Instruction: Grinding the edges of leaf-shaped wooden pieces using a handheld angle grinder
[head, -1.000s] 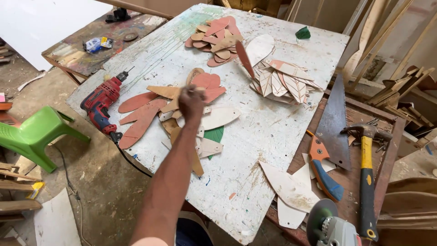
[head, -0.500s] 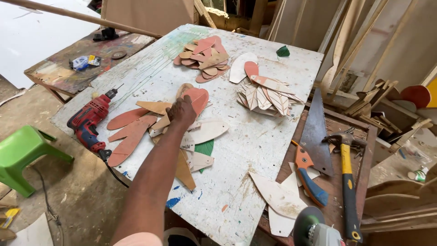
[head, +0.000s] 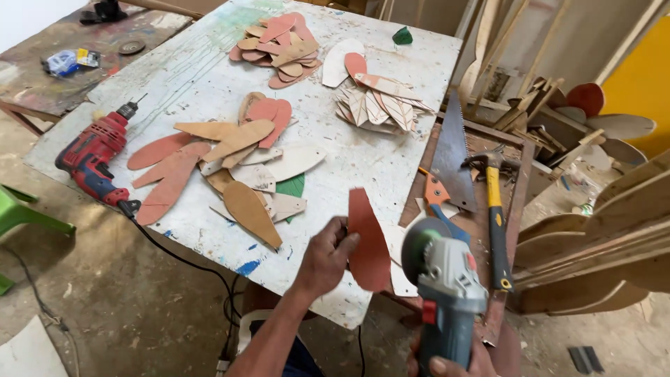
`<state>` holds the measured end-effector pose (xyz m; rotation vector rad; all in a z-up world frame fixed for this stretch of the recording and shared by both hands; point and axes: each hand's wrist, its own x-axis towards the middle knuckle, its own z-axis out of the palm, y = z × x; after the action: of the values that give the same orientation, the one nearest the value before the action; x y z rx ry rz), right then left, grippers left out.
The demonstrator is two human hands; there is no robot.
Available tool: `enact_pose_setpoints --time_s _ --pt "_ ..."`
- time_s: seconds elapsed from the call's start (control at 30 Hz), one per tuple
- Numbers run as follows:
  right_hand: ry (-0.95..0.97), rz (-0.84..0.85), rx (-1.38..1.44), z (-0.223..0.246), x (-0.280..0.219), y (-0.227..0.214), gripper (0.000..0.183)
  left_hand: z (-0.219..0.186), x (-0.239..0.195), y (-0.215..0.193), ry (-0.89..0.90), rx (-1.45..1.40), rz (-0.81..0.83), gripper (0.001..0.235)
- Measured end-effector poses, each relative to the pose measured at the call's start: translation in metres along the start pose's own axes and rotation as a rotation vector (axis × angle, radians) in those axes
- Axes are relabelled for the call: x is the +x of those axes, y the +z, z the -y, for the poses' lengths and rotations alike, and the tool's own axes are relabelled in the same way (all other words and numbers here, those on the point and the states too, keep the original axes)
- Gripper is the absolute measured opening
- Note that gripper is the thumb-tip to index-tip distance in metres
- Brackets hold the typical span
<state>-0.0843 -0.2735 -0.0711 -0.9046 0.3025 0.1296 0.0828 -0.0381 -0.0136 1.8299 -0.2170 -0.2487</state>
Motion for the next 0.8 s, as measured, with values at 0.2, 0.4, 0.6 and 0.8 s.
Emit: enact_pose_setpoints --time_s 0.2,0.4,0.6,0.8 --pt "0.024 -0.132 -0.080 0.032 -0.011 0.074 0.071 -0.004 -0.037 0.019 0.157 0.013 0.032 0.026" --pt "0.082 -0.076 -0.093 0.032 -0.017 0.079 0.058 0.007 -0.049 0.029 0.265 -0.112 0.000 0.019" --pt "0.115 -0.038 -0.070 0.011 -0.020 0.054 0.075 0.009 -0.051 0.028 0.286 -0.237 -0.006 0.037" --pt "0.110 0.112 -0.080 0.002 -0.023 0.026 0.082 0.020 -0.046 0.025 0.246 -0.335 -0.049 0.024"
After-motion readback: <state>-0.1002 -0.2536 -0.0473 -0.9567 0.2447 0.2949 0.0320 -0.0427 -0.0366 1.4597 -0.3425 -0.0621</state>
